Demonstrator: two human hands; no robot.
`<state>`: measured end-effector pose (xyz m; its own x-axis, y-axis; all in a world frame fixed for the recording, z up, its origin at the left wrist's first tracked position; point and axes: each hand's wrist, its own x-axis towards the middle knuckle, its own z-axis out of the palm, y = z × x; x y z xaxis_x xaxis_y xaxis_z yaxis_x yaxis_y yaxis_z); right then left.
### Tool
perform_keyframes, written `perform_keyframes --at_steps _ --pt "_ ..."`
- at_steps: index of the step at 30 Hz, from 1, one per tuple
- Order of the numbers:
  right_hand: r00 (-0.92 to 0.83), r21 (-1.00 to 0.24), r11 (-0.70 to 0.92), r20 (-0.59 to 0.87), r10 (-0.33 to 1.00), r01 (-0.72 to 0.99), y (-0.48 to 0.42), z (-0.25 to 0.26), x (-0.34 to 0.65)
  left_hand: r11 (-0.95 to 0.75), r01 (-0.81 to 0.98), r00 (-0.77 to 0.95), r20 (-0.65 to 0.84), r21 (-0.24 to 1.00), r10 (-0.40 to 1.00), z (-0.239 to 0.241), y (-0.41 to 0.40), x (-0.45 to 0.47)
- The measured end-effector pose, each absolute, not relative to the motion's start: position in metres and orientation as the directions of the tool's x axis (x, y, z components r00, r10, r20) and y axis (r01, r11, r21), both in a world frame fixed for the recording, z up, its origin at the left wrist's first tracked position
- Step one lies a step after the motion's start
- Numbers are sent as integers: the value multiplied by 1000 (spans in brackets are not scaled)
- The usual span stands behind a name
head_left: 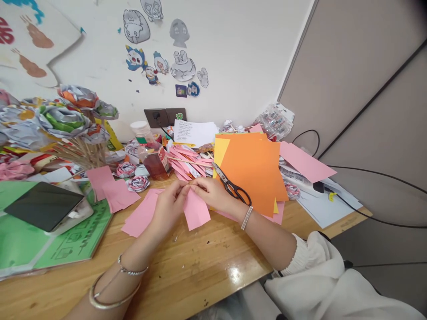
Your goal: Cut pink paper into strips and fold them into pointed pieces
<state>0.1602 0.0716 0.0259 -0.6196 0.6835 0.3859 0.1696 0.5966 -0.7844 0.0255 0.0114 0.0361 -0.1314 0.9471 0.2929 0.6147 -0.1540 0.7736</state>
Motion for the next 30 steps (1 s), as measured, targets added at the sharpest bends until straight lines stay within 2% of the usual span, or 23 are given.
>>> perform_keyframes --at_steps 4,11,16,21,30 --pt "-627 -731 650 411 662 207 71 26 160 -144 591 -114 260 793 959 37 11 27" --pt "-683 -755 622 345 644 205 73 31 164 -146 547 -175 283 824 943 37 11 21" --pt "-623 -766 591 337 706 254 73 32 162 -85 438 -114 149 895 982 45 13 21" --pt "-633 -779 578 326 703 241 74 31 161 15 295 -146 29 955 989 50 12 25" --pt "-669 -736 616 310 675 280 77 31 165 -68 477 -140 153 876 978 49 12 21"
